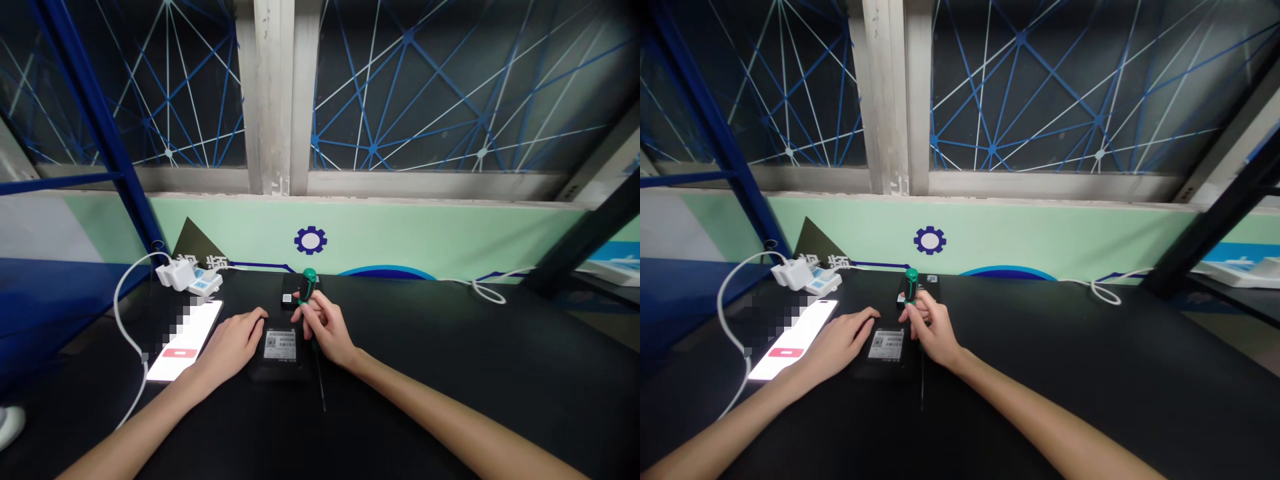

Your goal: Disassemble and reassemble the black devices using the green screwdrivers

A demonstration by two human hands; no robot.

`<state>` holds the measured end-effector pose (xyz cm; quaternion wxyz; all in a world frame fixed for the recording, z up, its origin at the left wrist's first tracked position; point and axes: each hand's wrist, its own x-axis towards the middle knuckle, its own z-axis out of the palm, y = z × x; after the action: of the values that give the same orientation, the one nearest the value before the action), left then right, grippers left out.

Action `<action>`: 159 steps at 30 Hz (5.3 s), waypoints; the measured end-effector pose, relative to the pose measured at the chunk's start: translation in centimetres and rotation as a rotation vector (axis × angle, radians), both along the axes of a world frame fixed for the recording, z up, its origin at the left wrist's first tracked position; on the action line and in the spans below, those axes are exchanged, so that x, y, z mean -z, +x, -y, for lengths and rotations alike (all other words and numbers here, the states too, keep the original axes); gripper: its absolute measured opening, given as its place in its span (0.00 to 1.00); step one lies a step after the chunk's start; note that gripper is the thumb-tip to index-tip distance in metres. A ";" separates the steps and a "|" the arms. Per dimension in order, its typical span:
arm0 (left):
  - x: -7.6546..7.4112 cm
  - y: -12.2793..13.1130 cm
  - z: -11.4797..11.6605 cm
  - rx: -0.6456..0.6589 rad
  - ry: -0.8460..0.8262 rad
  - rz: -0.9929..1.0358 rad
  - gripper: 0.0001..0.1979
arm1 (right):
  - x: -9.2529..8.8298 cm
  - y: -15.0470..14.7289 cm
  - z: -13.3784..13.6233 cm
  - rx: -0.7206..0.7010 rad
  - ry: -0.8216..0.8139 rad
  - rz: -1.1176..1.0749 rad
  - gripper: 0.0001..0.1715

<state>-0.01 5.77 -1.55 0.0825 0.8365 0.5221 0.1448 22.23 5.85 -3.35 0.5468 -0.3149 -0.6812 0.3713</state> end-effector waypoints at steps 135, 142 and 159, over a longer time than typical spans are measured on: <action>-0.2 0.1 0.1 0.011 -0.005 0.009 0.18 | 0.1 0.2 0.1 0.011 0.057 0.078 0.17; -0.3 0.1 0.1 -0.003 -0.013 0.006 0.17 | 0.4 0.0 -0.3 0.039 -0.012 0.043 0.16; 0.0 0.0 0.0 0.011 -0.001 0.008 0.18 | -0.1 0.0 -0.1 0.031 -0.040 0.029 0.17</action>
<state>-0.02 5.80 -1.54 0.0859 0.8388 0.5170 0.1473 22.27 5.93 -3.26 0.5360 -0.3416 -0.6767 0.3717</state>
